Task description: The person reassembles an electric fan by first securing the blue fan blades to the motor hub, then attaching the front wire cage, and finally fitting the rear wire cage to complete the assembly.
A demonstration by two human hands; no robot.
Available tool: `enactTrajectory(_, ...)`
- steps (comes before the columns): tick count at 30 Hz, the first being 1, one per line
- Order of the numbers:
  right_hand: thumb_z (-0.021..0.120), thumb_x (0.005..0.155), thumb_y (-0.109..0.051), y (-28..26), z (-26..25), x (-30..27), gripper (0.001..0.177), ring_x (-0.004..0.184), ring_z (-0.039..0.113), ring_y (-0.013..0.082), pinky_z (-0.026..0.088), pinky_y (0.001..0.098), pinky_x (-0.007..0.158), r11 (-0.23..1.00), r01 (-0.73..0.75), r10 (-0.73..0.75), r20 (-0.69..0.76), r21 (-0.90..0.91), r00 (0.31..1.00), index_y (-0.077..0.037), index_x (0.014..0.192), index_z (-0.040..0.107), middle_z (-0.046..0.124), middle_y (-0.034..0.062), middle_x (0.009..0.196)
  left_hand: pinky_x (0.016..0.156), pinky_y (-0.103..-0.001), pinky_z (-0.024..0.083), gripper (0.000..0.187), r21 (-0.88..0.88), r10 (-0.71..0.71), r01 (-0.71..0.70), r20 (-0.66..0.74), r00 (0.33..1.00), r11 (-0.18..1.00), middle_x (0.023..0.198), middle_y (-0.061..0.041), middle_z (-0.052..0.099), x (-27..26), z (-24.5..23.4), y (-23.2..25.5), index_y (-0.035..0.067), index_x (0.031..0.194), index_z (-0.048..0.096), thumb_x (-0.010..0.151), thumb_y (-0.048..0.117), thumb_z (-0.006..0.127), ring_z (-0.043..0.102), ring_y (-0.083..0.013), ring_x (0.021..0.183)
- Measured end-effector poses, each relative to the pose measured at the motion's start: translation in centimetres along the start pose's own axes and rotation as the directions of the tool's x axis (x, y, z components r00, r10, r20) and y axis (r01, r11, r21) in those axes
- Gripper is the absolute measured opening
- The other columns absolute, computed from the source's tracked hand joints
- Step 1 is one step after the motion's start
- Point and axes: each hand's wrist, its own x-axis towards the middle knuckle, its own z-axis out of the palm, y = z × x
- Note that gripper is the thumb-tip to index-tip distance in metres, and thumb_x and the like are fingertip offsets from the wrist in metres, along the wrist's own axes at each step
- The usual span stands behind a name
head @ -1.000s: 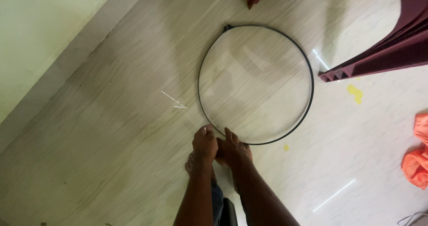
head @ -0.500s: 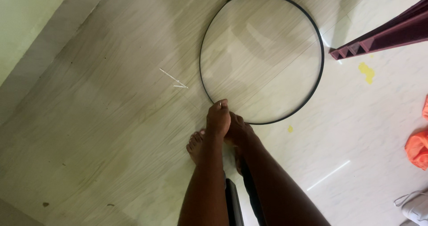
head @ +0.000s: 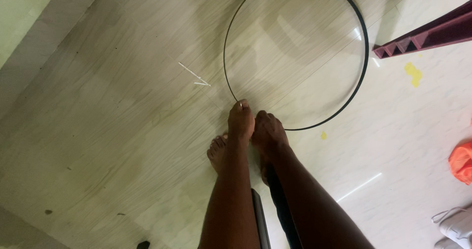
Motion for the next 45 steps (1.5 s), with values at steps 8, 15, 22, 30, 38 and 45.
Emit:
enactTrajectory(8,0.066,0.091,-0.022,-2.0,-2.5,-3.3,0.017,0.1,0.064,0.0336,0.054,0.0467,0.079,0.971,0.237,-0.214,-0.388,0.012,0.896,-0.011,0.104,0.062,0.065,0.009,0.102,0.066,-0.033,0.052,0.037,-0.362,-0.047,-0.01,-0.149,0.988,0.932,0.092,-0.007,0.065,-2.9,0.2,3.6,-0.004,0.125,0.056,0.107,0.022,0.037,0.062,-0.0172,0.074)
enactTrajectory(15,0.068,0.082,-0.01,-4.8,-9.0,-10.4,0.014,0.09,0.067,0.034,0.056,0.0456,0.071,0.925,0.373,-0.333,-0.61,-0.066,0.719,-0.011,0.096,0.065,0.066,0.0086,0.094,0.055,-0.03,0.045,0.025,-0.505,0.017,-0.037,-0.044,0.999,0.863,0.083,-0.004,0.059,-10.8,-1.5,10.1,0.003,0.113,0.063,0.105,0.016,0.044,0.053,-0.0127,0.066)
enactTrajectory(22,0.072,0.08,-0.005,-7.4,-16.8,-18.7,0.019,0.079,0.072,0.0221,0.059,0.0359,0.069,0.946,0.247,-0.111,-0.502,0.212,0.857,-0.009,0.098,0.069,0.073,0.0056,0.096,0.06,-0.029,0.047,0.026,-0.492,-0.028,-0.005,-0.059,0.998,0.871,0.083,-0.004,0.063,-20.8,-2.2,18.2,0.002,0.112,0.066,0.105,0.018,0.046,0.056,-0.0131,0.07)
enactTrajectory(30,0.074,0.085,-0.005,-10.5,-26.6,-28.3,0.016,0.075,0.068,0.0136,0.053,0.0292,0.067,0.533,0.241,-0.09,-0.229,0.811,0.969,0.0,0.099,0.069,0.075,0.0081,0.085,0.055,-0.036,0.043,0.029,-0.484,0.101,-0.089,-0.002,0.995,0.87,0.074,-0.007,0.057,-33.7,-7.2,27.1,0.001,0.115,0.068,0.101,0.018,0.049,0.057,-0.0202,0.061)
enactTrajectory(38,0.069,0.088,-0.005,-15.2,-34.3,-35.4,0.022,0.084,0.07,0.0136,0.058,0.0291,0.072,0.487,0.381,0.061,-0.465,0.786,0.883,-0.001,0.109,0.07,0.072,0.0067,0.095,0.059,-0.03,0.046,0.026,-0.047,0.368,-0.365,0.085,0.926,0.93,0.07,-0.002,0.063,-46.3,-12.9,34.9,0.004,0.107,0.074,0.097,0.015,0.053,0.057,-0.0119,0.061)
enactTrajectory(45,0.076,0.081,-0.01,-17.5,-38.5,-39.6,0.045,0.11,0.063,0.0243,0.051,0.0366,0.094,0.703,0.435,0.144,-0.711,0.563,0.688,0.0,0.124,0.067,0.068,0.0136,0.123,0.042,-0.025,0.027,0.028,-0.292,0.349,-0.269,0.269,0.897,0.918,0.067,0.004,0.051,-58.1,-21.5,41.4,0.004,0.111,0.074,0.102,0.017,0.051,0.033,-0.0048,0.048)
